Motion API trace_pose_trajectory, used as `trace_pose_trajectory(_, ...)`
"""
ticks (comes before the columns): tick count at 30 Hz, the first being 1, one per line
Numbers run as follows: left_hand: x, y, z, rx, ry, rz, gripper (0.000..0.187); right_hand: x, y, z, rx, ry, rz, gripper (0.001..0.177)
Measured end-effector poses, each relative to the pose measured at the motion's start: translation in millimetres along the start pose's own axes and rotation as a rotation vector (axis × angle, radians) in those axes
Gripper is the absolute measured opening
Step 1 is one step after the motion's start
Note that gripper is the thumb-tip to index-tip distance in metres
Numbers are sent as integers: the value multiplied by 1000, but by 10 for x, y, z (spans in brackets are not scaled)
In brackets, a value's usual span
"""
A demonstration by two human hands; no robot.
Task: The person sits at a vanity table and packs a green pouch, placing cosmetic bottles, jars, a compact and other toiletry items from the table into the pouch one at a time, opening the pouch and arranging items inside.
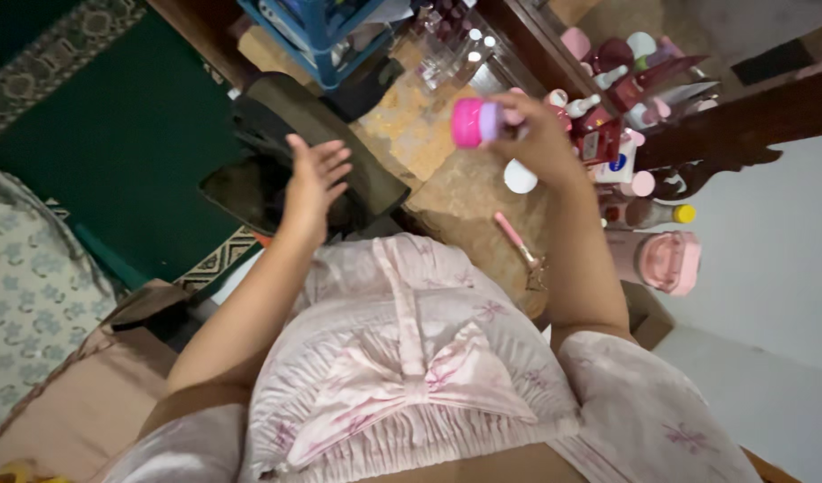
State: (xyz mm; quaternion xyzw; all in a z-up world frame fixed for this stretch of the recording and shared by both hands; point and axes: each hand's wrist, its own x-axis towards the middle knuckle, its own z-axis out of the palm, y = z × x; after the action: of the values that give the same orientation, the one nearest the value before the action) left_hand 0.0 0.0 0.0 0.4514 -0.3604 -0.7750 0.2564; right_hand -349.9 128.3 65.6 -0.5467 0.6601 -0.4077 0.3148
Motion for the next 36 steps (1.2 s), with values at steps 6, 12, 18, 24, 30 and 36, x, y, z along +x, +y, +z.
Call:
trace_pose_trajectory(6, -26, -73, -184, 20, 122, -12, 76, 113, 537, -549, -400, 224, 86, 62)
trace_pose_trajectory(12, -107, -121, -178, 5, 147, -56, 67, 475, 1384, -534, -752, 127, 135, 53)
trace_pose_trajectory(18, -189, -135, -271, 66, 276, -44, 63, 767, 2058, -470, -947, 41, 201, 62)
trace_pose_trajectory(24, -369, -251, -527, 231, 511, 338, 40, 898, 2423, -391, -1032, -26, 300, 57)
trace_pose_trajectory(30, -653, -295, -847, 1204, 771, 680, 39, 953, 2392, -468, -1099, -88, 413, 52)
trace_pose_trajectory(36, -530, -436, -1136, 921, 747, 418, 106, 838, 1444, -215, -1039, 96, 177, 70)
